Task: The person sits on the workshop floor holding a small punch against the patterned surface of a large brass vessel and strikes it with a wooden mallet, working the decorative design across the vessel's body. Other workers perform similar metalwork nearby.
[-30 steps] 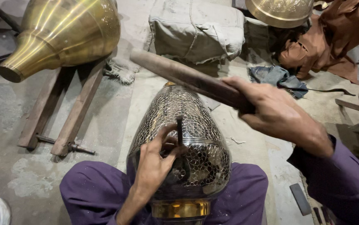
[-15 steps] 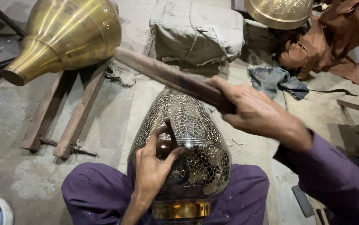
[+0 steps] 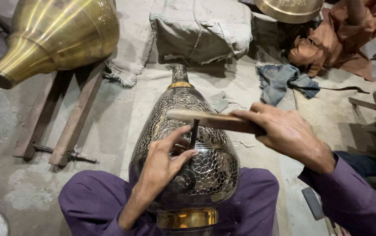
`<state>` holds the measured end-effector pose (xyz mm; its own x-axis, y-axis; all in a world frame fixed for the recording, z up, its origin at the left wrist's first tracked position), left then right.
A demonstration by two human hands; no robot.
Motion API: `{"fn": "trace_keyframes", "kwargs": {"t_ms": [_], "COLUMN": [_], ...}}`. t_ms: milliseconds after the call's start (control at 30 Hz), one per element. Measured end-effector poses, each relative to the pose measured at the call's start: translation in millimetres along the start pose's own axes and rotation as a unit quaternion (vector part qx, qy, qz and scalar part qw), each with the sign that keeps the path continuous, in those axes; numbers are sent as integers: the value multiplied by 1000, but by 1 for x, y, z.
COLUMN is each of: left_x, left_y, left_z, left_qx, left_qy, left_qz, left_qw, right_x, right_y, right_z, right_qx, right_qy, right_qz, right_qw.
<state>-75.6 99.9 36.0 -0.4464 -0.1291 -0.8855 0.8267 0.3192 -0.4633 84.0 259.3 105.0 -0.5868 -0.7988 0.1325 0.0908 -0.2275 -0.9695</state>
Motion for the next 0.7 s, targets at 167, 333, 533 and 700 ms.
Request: {"fn": "trace_keyframes", "kwargs": {"t_ms": [167, 333, 533, 700], "left_x": [-1, -9, -28, -12], "left_y": [2, 1, -6, 0], "left_z": [2, 6, 4, 2], "left_qx": [1, 5, -6, 28], "left_qy": [0, 26, 96, 13], "left_qz": [-7, -7, -1, -15], "left_qw": [1000, 1000, 995, 999], "right_x": [-14, -23, -21, -10], "right_y": [-16, -13, -4, -21], "right_z": [2, 10, 22, 32], "right_qx": [-72, -45, -69, -125], "right_qy": [25, 52, 38, -60], "right_qz": [-331, -143, -198, -282], "right_qw": [941, 987, 977, 949]}}
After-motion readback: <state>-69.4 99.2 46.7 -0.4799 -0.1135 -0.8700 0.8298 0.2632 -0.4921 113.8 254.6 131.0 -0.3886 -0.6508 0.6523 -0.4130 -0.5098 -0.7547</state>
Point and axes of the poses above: each hand's wrist, its own z-axis away from the middle knuckle, its own y-axis out of the palm, x = y × z, the point moved 10 cm from there along -z, towards the middle knuckle, and after that the axes turned 8 degrees about -z, right-handed, at the moved point
